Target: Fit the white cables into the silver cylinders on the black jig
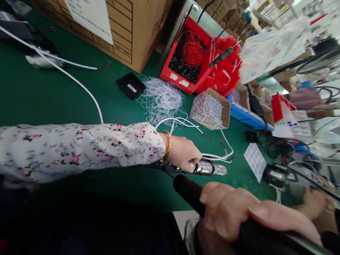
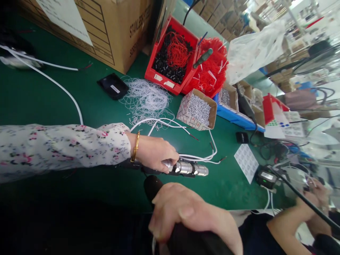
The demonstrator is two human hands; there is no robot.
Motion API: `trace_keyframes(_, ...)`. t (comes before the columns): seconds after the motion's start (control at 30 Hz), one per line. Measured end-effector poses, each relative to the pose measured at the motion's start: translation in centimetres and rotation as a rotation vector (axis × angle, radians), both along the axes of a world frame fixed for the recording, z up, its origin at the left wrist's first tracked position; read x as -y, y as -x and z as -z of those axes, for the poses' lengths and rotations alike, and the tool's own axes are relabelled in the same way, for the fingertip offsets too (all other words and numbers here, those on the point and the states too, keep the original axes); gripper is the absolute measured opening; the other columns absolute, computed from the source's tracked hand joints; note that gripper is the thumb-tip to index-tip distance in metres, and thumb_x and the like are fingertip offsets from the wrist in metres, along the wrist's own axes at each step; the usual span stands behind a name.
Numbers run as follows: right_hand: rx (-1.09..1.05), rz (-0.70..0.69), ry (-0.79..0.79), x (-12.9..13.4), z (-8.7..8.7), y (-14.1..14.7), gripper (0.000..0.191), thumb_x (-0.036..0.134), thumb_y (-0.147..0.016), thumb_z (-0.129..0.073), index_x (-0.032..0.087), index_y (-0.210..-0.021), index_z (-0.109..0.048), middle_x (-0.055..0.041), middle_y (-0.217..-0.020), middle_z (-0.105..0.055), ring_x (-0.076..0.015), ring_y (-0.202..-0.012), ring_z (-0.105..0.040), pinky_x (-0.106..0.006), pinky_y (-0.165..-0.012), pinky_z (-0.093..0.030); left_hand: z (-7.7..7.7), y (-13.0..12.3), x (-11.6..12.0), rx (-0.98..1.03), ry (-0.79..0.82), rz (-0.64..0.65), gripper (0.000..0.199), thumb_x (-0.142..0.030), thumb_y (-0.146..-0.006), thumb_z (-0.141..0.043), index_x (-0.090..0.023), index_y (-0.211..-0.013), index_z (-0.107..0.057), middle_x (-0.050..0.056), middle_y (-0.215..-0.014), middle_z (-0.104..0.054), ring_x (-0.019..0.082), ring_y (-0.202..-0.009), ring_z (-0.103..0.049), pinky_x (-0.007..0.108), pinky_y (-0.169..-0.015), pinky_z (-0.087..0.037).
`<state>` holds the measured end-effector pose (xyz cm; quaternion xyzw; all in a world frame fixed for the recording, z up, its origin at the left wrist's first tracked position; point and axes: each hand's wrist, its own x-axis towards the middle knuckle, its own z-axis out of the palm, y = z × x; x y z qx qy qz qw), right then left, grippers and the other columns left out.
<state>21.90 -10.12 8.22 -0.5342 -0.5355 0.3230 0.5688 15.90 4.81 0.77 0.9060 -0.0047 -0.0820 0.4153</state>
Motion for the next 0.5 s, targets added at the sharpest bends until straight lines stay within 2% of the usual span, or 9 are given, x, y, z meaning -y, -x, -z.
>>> trace_keyframes(0.1,-0.062,-0.019,-0.044,1.4,-0.6,-2.0,0.005,0.033,-0.087,-0.06,0.029,-0.086,-0.056,0.0083,-0.048,-0.044,-0.0097,-0.036,-0.044,-0.028,-0.046,-0.044,-1.0,0.5,-0.1,0.031,-0.041,-0.01,0.023,-0.032,-0.084,-0.058,-0.022,-0.105,-0.06,0.005,-0.109,-0.06,0.018,-0.078,-0.059,0.028,-0.064,-0.041)
trace_keyframes(0.17,-0.057,-0.033,-0.059,2.0,-0.9,-2.2,0.006,0.03,-0.086,-0.06,0.03,-0.083,-0.056,0.0085,-0.046,-0.043,-0.0099,-0.035,-0.044,-0.028,-0.046,-0.044,-2.0,1.4,-0.4,0.147,-0.098,-0.017,0.022,-0.029,-0.086,-0.055,-0.022,-0.107,-0.06,0.006,-0.12,-0.053,0.017,-0.079,-0.058,0.029,-0.072,-0.042)
trace_keyframes(0.23,-0.057,0.032,-0.081,2.0,-1.0,-1.3,0.006,0.034,-0.088,-0.057,0.03,-0.092,-0.055,0.0076,-0.05,-0.048,-0.0111,-0.037,-0.047,-0.03,-0.046,-0.045,-2.9,2.7,-0.8,0.277,-0.189,0.015,0.016,-0.027,-0.088,-0.053,-0.02,-0.099,-0.063,0.006,-0.117,-0.056,0.019,-0.086,-0.055,0.032,-0.084,-0.039)
trace_keyframes(0.3,-0.079,0.135,-0.098,1.6,-0.9,0.3,0.013,0.036,-0.091,-0.053,0.027,-0.1,-0.053,0.0062,-0.056,-0.052,-0.0113,-0.041,-0.05,-0.03,-0.048,-0.046,-3.2,4.1,-1.2,0.317,-0.274,0.049,0.016,-0.027,-0.089,-0.052,-0.018,-0.088,-0.065,0.007,-0.105,-0.062,0.022,-0.092,-0.052,0.034,-0.09,-0.035)
trace_keyframes(0.37,-0.131,0.233,-0.141,1.1,-0.5,1.8,0.016,0.036,-0.092,-0.051,0.023,-0.101,-0.052,0.0057,-0.059,-0.053,-0.0103,-0.043,-0.05,-0.029,-0.048,-0.045,-2.9,5.4,-1.5,0.283,-0.296,0.043,0.015,-0.027,-0.088,-0.053,-0.019,-0.085,-0.065,0.006,-0.101,-0.064,0.024,-0.096,-0.05,0.035,-0.093,-0.034)
trace_keyframes(0.5,-0.234,0.195,-0.204,0.8,0.1,2.8,0.02,0.036,-0.091,-0.048,0.019,-0.101,-0.053,0.0031,-0.06,-0.053,-0.0117,-0.046,-0.052,-0.029,-0.048,-0.044,-1.3,7.0,-1.7,0.207,-0.213,0.022,0.018,-0.024,-0.086,-0.056,-0.02,-0.102,-0.063,0.006,-0.104,-0.065,0.024,-0.106,-0.049,0.036,-0.099,-0.03)
